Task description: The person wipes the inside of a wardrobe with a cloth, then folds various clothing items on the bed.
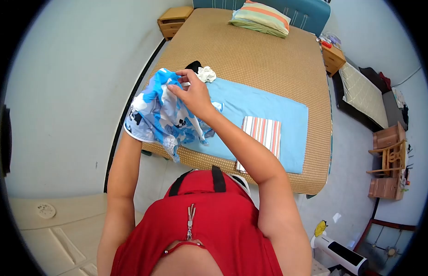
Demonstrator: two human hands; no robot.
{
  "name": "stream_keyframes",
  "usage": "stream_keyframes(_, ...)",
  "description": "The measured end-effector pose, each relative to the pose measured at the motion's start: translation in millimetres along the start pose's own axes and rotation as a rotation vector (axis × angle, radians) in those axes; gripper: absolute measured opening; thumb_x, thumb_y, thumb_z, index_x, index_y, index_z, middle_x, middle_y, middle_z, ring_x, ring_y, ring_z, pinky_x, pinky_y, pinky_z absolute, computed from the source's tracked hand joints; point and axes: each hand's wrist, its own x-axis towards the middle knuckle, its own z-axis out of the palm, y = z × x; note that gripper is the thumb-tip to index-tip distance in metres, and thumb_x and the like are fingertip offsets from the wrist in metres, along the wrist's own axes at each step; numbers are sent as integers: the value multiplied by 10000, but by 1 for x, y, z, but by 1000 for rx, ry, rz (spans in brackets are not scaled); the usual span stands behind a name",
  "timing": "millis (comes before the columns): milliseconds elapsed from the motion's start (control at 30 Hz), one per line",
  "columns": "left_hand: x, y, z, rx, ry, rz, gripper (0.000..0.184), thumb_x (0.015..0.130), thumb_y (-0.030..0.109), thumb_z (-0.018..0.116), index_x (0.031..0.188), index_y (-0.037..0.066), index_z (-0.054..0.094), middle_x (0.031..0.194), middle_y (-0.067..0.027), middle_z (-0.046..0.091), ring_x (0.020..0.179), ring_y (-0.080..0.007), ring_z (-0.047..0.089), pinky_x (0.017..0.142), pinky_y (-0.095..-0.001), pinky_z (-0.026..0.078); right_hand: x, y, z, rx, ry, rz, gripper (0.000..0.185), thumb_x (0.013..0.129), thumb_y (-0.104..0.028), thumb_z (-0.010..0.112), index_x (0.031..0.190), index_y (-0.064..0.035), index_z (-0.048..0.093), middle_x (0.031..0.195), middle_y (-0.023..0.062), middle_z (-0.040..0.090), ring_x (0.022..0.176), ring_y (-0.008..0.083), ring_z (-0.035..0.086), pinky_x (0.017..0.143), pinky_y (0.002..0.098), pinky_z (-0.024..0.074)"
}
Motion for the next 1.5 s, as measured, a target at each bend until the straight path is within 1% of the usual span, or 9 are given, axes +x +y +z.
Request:
stream_keyframes(200, 36, -32, -36, 642, -58, 306, 355, 873, 195, 601, 1190, 45, 547, 1152, -62, 582, 1082, -191, 545, 951, -277, 409, 7, 12, 8, -218, 131, -91, 252, 852, -217, 619, 991, -7, 613, 842, 90, 621, 718, 193, 576, 661, 315, 455)
stream_keyframes(267, 32, -8, -40, 1632, -337, 894, 747, 605, 116, 737, 1293, 27, 462, 1279, -161, 514, 1196, -313, 489, 1003, -346, 385, 11, 24, 8, -306, 107, -128, 226, 893, -195, 579, 973, 14, 612, 763, 30, 583, 677, 97, 501, 618, 252, 413)
stream_keyframes(333, 31, -14, -42, 1482, -269, 610, 555, 749, 124, 674, 1262, 26, 488, 1276, -142, 513, 1193, -269, 489, 991, -326, 390, 11, 7, 9, -108, 22, 18, 210, 905, -186, 564, 978, 7, 604, 796, 16, 581, 715, 99, 509, 661, 253, 426)
stream_keyframes(367, 35, -28, -39, 902, -124, 257, 400, 890, 141, 554, 1266, 33, 471, 1248, -106, 519, 1157, -220, 498, 966, -303, 402, 12, -2, 9, 8, -14, 46, 208, 908, -190, 562, 976, 3, 603, 807, 11, 582, 725, 98, 510, 671, 250, 428)
stream_keyframes(467, 30, -52, -35, 1024, -23, 656, 353, 963, 163, 456, 1296, 47, 432, 1196, -63, 533, 1082, -173, 523, 924, -282, 426, 12, -33, 9, 285, -179, 150, 206, 920, -221, 557, 968, -24, 598, 847, -7, 582, 770, 77, 519, 718, 232, 432)
stream_keyframes(733, 32, -99, -60, 696, 169, 580, 374, 909, 148, 533, 1258, 43, 446, 1170, -74, 549, 1046, -199, 555, 887, -299, 461, -52, -63, -25, 18, -677, 64, 198, 889, -255, 610, 869, -58, 612, 735, -35, 551, 690, 43, 517, 598, 208, 423)
stream_keyframes(867, 25, -77, -88, 528, 300, 522, 379, 908, 155, 537, 1260, 44, 447, 1173, -73, 548, 1046, -199, 555, 886, -301, 462, -95, -34, -40, -37, -859, 415, 227, 901, -269, 599, 812, -60, 597, 651, -46, 487, 594, 14, 439, 474, 185, 338)
stream_keyframes(1000, 5, -42, -120, 337, 407, 498, 384, 907, 162, 541, 1261, 46, 448, 1176, -72, 547, 1046, -199, 555, 885, -302, 464, -127, 6, -32, -57, -893, 241, 207, 896, -251, 588, 899, -45, 593, 732, 27, 540, 700, 90, 481, 664, 260, 409)
stream_keyframes(1500, -150, 11, -156, 184, 605, 445, 403, 901, 188, 556, 1266, 51, 452, 1189, -70, 542, 1045, -200, 557, 881, -306, 468, -157, 35, 70, 300, -1280, 32, 167, 889, -191, 583, 964, -43, 598, 746, 34, 586, 680, 104, 501, 618, 269, 396)
